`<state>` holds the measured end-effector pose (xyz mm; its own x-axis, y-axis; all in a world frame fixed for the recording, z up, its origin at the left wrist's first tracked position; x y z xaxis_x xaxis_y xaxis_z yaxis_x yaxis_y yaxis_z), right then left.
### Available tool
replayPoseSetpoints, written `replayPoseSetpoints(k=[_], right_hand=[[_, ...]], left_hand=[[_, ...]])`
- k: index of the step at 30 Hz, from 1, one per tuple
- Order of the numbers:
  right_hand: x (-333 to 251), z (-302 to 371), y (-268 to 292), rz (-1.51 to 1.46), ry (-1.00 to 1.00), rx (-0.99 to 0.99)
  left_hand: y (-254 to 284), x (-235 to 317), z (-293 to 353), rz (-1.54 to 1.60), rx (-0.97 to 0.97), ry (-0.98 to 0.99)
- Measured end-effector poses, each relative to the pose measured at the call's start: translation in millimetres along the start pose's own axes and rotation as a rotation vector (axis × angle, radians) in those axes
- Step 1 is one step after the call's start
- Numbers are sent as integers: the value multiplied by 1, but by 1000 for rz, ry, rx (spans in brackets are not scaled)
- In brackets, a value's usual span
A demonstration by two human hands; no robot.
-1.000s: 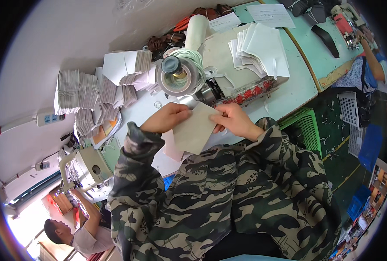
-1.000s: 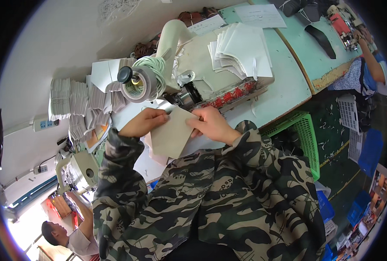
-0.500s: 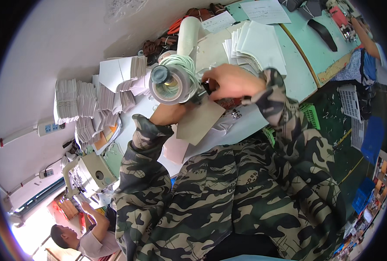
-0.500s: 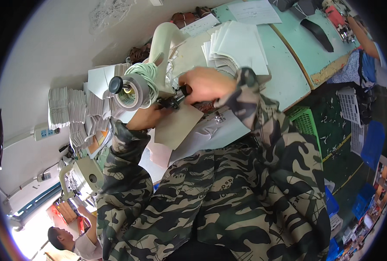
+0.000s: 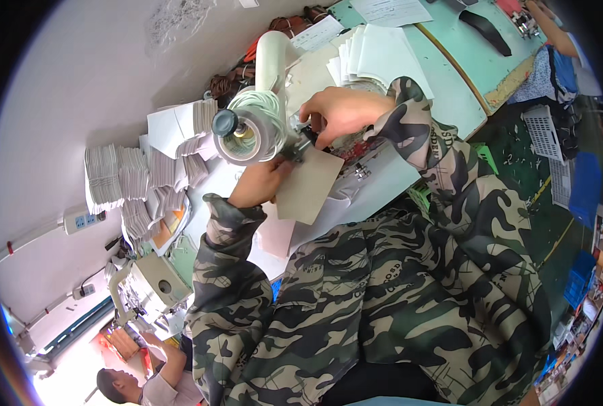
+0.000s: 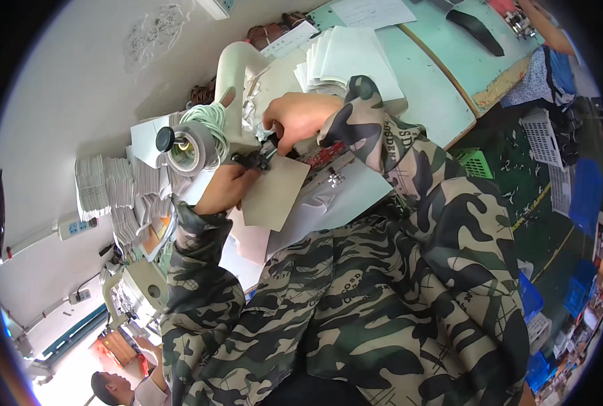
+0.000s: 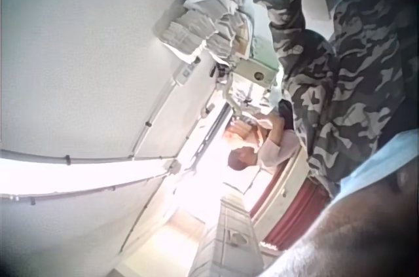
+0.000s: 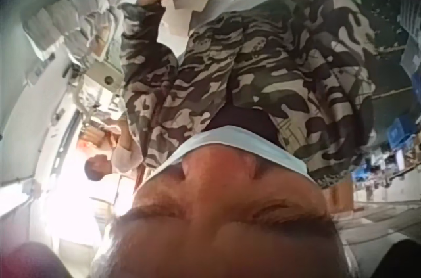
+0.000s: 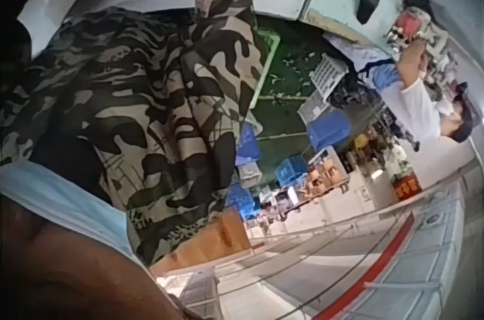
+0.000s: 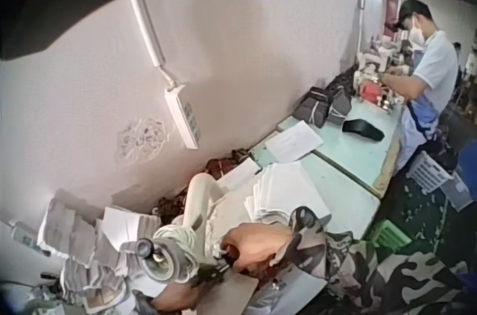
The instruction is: The person picks up a stack of fabric pieces, feeds each piece through a machine by hand to process its edges, and stacks the finished pieces on top of the machine.
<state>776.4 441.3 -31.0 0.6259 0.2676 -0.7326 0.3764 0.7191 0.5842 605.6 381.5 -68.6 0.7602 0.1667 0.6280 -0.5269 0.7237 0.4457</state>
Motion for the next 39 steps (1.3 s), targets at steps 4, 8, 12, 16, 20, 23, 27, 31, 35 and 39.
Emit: replayPoseSetpoints(k=[4, 8, 12, 16, 20, 23, 27, 31, 35, 39], right_hand=[[0, 4, -17, -38, 93, 52], [-1, 2, -11, -22, 112, 55], [3, -12, 7, 118, 76, 20], [-10, 17, -4, 132, 372, 175], [-2, 40, -66, -548, 41, 160], [10, 40, -119, -563, -139, 256], [12, 46, -146, -798, -196, 439], [-2, 47, -165, -966, -275, 333], [-7, 56, -162, -1116, -274, 296], [23, 72, -126, -896, -128, 442]], left_hand=[[14, -5, 3, -131, 105, -210], [1, -12, -1, 177, 191, -8], [-14, -16, 11, 311, 239, 51], [-15, -1, 46, 333, 133, -56], [-38, -33, 69, 645, -208, -37], [-26, -55, 66, 514, -95, 0], [-22, -49, 61, 442, -54, -131], [4, -54, 54, 56, 27, -22], [6, -38, 41, 115, 8, -46], [22, -31, 23, -63, 84, -215]])
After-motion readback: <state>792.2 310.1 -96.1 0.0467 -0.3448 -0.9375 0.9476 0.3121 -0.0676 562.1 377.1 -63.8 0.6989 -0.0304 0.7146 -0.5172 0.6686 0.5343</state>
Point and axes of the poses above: each hand's wrist, its own z-axis away from the middle knuckle, its own y-axis out of the back of the hand, x = y × z, the point moved 7 cm from there along -z, towards the middle knuckle
